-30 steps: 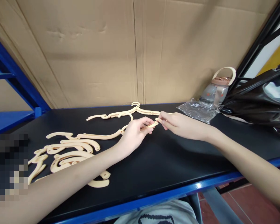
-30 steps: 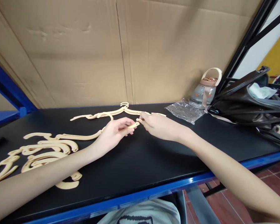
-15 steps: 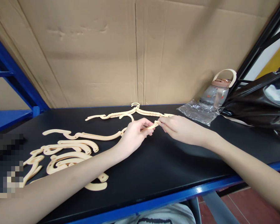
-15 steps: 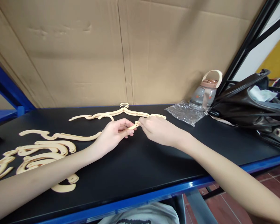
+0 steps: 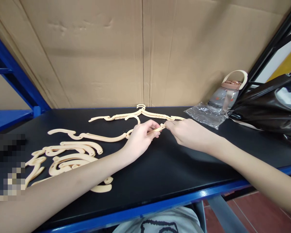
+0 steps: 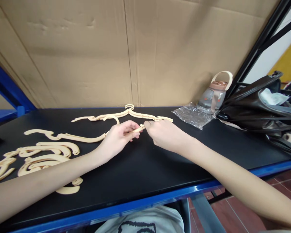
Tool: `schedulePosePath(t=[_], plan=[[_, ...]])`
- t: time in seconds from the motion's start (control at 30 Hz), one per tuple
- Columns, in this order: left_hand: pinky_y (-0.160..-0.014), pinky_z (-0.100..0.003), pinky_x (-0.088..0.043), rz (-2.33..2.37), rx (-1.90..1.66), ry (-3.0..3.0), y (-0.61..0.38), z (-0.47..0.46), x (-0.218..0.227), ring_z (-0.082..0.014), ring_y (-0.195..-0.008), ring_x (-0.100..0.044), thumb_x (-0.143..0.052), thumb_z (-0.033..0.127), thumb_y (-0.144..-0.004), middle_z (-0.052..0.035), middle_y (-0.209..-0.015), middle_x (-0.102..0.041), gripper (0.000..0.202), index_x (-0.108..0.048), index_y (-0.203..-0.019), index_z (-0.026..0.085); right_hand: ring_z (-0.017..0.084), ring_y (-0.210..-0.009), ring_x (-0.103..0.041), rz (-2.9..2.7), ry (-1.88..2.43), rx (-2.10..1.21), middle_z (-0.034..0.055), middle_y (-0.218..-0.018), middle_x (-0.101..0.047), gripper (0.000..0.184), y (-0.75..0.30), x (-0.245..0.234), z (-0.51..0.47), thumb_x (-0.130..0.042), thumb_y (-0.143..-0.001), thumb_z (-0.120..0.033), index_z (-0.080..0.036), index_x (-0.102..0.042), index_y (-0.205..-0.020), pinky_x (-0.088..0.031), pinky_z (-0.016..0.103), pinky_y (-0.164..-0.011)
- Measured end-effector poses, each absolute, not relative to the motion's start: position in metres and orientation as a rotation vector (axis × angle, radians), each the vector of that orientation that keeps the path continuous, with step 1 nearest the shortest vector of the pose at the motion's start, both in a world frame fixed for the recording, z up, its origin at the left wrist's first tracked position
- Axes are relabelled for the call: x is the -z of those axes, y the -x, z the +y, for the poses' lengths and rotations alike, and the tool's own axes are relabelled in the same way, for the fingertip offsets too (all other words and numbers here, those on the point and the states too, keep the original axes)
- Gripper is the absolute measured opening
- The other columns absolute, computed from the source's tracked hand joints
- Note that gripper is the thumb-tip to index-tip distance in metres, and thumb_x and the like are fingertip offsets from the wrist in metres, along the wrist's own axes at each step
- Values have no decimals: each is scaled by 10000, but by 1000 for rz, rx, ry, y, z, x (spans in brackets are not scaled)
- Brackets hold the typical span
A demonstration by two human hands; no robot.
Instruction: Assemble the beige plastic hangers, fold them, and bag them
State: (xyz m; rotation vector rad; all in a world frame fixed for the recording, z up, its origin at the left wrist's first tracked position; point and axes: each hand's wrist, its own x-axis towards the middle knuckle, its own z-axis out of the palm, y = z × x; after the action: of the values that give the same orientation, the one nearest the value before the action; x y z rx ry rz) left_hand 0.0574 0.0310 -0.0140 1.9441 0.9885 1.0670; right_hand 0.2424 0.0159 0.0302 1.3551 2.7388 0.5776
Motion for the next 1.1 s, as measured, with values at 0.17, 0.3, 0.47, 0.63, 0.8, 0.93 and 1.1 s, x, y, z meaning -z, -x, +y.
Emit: schedulePosePath(t=[0.17,0.3,0.47,0.63,0.8,0.93,1.1], plan=[[-717,-303,-505,1024,-1032,-2033,-58,28,12,-165,-737,-646,-537,213,-870,-10,-768,-652,74,-588,-829,180,188,-625,-593,2790,-1301,-591,63,-735,-640,167,-245,-31,16,-399,-863,-58,-152,-531,-821,-248,282,-532],[-737,-305,-506,1040,-1004,-2090,-58,27,12,-164,-754,-650,-522,184,-873,-2,-787,-660,70,-587,-849,189,177,-579,-564,2823,-1273,-595,60,-676,-632,173,-248,-30,16,-398,-882,-105,-163,-520,-774,-247,283,-542],[-743,-307,-509,1047,-989,-2104,-58,27,13,-165,-757,-651,-525,185,-871,2,-789,-665,69,-590,-851,194,163,-545,-528,2845,-1241,-571,59,-650,-622,190,-250,-32,19,-398,-880,-140,-166,-538,-753,-236,276,-538],[-721,-301,-510,1049,-988,-2104,-58,25,11,-167,-747,-654,-534,190,-863,-4,-772,-670,74,-594,-822,190,142,-524,-485,2899,-1207,-467,42,-617,-607,231,-253,-35,24,-397,-888,-167,-175,-559,-723,-228,272,-543],[-720,-306,-508,1061,-995,-2047,-58,27,12,-171,-734,-656,-544,198,-859,-12,-736,-667,93,-594,-783,179,141,-512,-468,2885,-1255,-556,53,-633,-612,209,-253,-33,25,-407,-861,-161,-167,-577,-740,-200,283,-538],[-716,-307,-506,1082,-973,-2062,-57,27,12,-171,-731,-654,-543,189,-859,-9,-746,-671,89,-594,-787,178,138,-527,-459,2891,-1250,-471,50,-636,-607,241,-253,-33,27,-395,-885,-191,-165,-592,-747,-211,277,-545],[-721,-304,-503,1091,-937,-2242,-54,28,12,-173,-766,-648,-546,170,-857,-5,-822,-686,73,-608,-824,189,123,-502,-388,2934,-1200,-325,23,-576,-560,304,-253,-36,26,-386,-905,-217,-172,-580,-675,-216,267,-538]])
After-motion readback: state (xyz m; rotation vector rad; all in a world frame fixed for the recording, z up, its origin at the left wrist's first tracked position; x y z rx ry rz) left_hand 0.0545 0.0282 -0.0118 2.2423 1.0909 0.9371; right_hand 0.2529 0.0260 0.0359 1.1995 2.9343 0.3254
